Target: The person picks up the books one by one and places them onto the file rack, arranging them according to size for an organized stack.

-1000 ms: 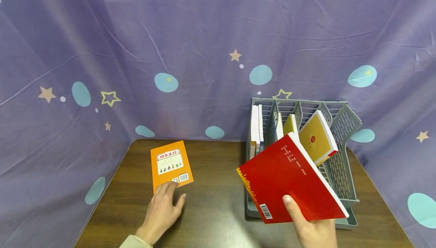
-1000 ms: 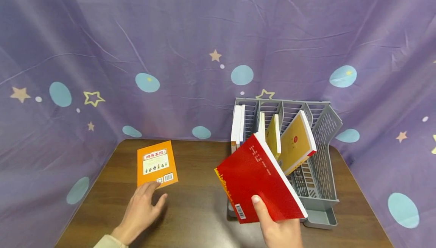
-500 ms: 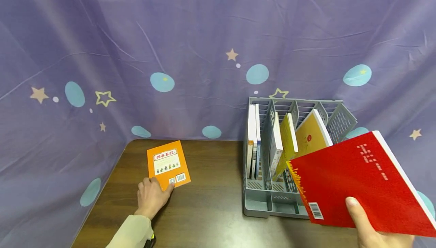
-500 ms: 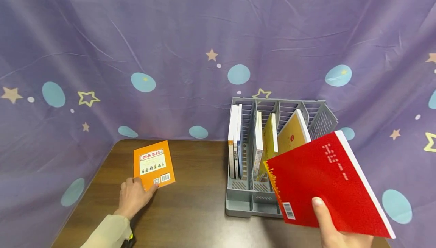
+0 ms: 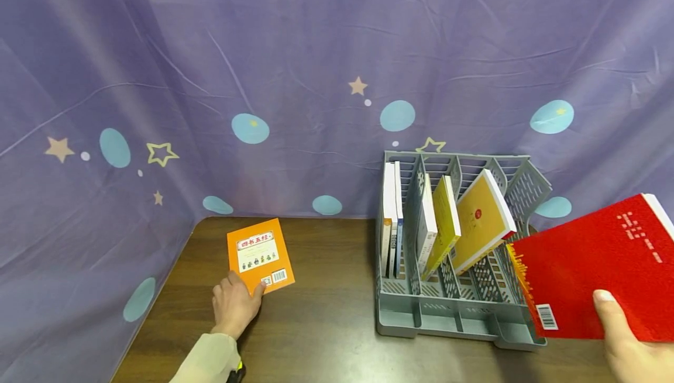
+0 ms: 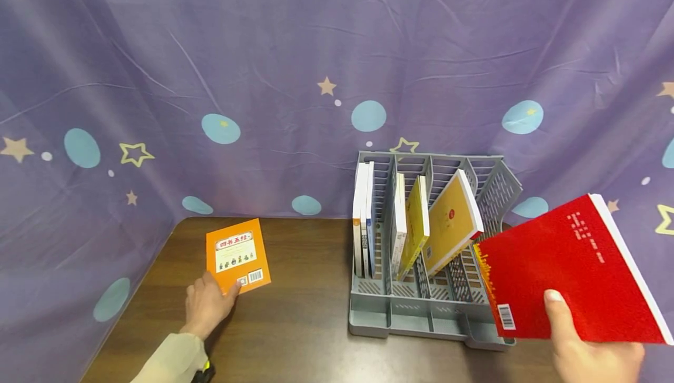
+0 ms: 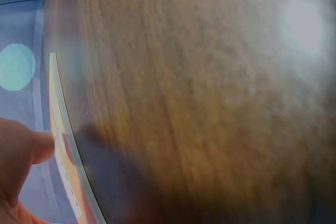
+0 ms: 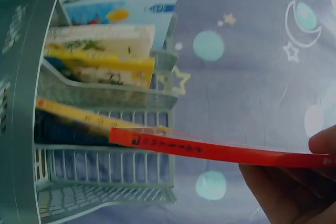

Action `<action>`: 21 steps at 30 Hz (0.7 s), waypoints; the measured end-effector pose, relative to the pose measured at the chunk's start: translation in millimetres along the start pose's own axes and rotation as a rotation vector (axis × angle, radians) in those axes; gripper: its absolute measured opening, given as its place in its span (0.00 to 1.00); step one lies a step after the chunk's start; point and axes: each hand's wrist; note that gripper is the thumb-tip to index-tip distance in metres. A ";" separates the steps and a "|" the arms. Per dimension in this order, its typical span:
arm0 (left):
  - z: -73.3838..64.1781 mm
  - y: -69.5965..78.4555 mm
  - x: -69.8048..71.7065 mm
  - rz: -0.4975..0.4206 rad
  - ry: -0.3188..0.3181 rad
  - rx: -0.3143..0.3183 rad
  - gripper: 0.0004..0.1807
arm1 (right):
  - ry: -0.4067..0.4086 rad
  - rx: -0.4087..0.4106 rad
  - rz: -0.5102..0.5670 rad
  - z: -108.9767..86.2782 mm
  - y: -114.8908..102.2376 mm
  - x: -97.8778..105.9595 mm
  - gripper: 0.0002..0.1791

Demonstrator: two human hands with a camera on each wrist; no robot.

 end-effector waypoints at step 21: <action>22.6 9.1 7.8 -0.077 -0.118 0.211 0.52 | -0.314 0.174 -0.148 62.9 72.2 -118.5 0.18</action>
Point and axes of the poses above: each hand's wrist, its own z-axis towards the middle knuckle, its own x-axis out of the back of the hand, y = z × x, and after that the axes turned 1 degree about -x, right-handed
